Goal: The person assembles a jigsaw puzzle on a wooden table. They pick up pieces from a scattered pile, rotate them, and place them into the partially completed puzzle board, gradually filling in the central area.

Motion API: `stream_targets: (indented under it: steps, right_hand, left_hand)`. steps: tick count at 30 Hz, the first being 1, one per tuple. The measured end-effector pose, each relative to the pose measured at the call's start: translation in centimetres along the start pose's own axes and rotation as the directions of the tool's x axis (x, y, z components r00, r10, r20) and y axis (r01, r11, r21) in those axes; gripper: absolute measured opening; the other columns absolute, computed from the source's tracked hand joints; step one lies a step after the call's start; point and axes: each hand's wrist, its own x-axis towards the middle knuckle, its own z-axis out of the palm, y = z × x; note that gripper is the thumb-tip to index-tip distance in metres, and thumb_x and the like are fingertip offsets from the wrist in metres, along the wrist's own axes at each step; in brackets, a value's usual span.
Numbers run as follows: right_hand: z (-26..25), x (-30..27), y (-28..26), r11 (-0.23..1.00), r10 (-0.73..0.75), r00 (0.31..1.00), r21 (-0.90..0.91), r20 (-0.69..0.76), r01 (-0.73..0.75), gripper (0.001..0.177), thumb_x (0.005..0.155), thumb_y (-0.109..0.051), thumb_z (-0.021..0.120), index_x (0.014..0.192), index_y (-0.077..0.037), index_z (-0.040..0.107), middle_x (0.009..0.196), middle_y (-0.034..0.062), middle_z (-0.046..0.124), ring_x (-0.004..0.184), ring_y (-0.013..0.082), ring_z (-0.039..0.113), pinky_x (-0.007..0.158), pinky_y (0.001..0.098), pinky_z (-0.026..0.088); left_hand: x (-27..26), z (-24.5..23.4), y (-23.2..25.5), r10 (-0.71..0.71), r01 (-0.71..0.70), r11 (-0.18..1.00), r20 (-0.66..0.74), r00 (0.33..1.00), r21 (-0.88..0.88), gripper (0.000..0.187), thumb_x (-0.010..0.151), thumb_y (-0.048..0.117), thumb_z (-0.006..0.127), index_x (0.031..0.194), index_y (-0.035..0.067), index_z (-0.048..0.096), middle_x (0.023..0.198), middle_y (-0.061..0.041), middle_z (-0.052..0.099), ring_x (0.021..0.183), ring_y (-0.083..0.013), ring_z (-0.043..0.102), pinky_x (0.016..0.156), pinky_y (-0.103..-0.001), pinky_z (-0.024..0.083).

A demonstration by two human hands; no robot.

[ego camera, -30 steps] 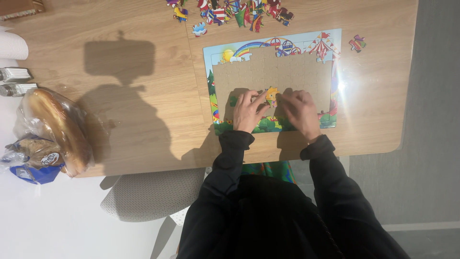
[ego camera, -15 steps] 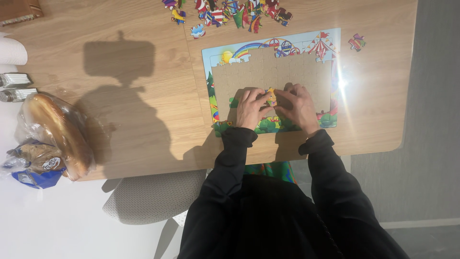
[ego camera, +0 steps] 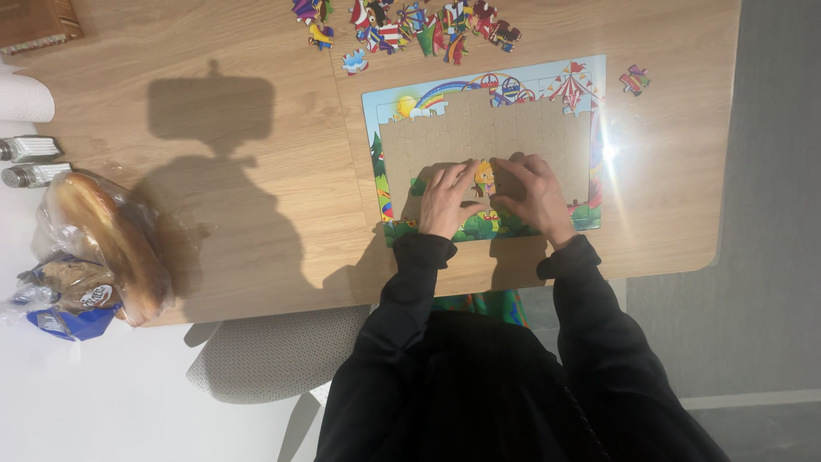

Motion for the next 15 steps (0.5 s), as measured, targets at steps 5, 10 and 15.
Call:
stream_targets:
  steps: [5,10,15]
  right_hand:
    - [-0.1,-0.5,-0.1,0.999,0.019,1.0,-0.032,0.023,-0.018,0.069,0.066,-0.02,0.085,0.13,-0.023,0.06,0.107,0.0079,0.052,0.101,0.0279,0.057,0.09,0.0382,0.051]
    - [-0.2,-0.4,-0.3,0.998,0.014,1.0,-0.059,0.027,-0.013,0.077,0.062,-0.026,0.087,0.132,-0.02,0.057,0.109,0.0103,0.052,0.102,0.0303,0.057,0.09,0.04,0.052]
    - [0.4,-0.7,0.4,0.985,-0.012,1.0,-0.173,0.004,0.013,0.09,0.053,-0.039,0.089,0.134,-0.018,0.055,0.107,0.0082,0.052,0.097,0.028,0.057,0.09,0.0391,0.051]
  left_hand:
    - [-0.6,0.0,-0.2,-0.028,0.028,0.999,0.009,1.0,-0.023,0.087,0.067,0.043,0.084,0.14,0.015,0.044,0.117,-0.008,0.052,0.111,-0.025,0.056,0.091,-0.037,0.051]
    - [-0.4,-0.6,0.0,-0.02,0.02,1.0,0.025,0.999,-0.011,0.088,0.068,0.041,0.084,0.141,0.014,0.043,0.118,-0.009,0.051,0.113,-0.0268,0.057,0.092,-0.038,0.052]
    - [0.0,-1.1,0.0,0.002,-0.001,1.0,0.055,0.999,-0.014,0.09,0.069,0.049,0.081,0.141,0.013,0.042,0.118,-0.01,0.05,0.108,-0.0265,0.058,0.088,-0.037,0.053]
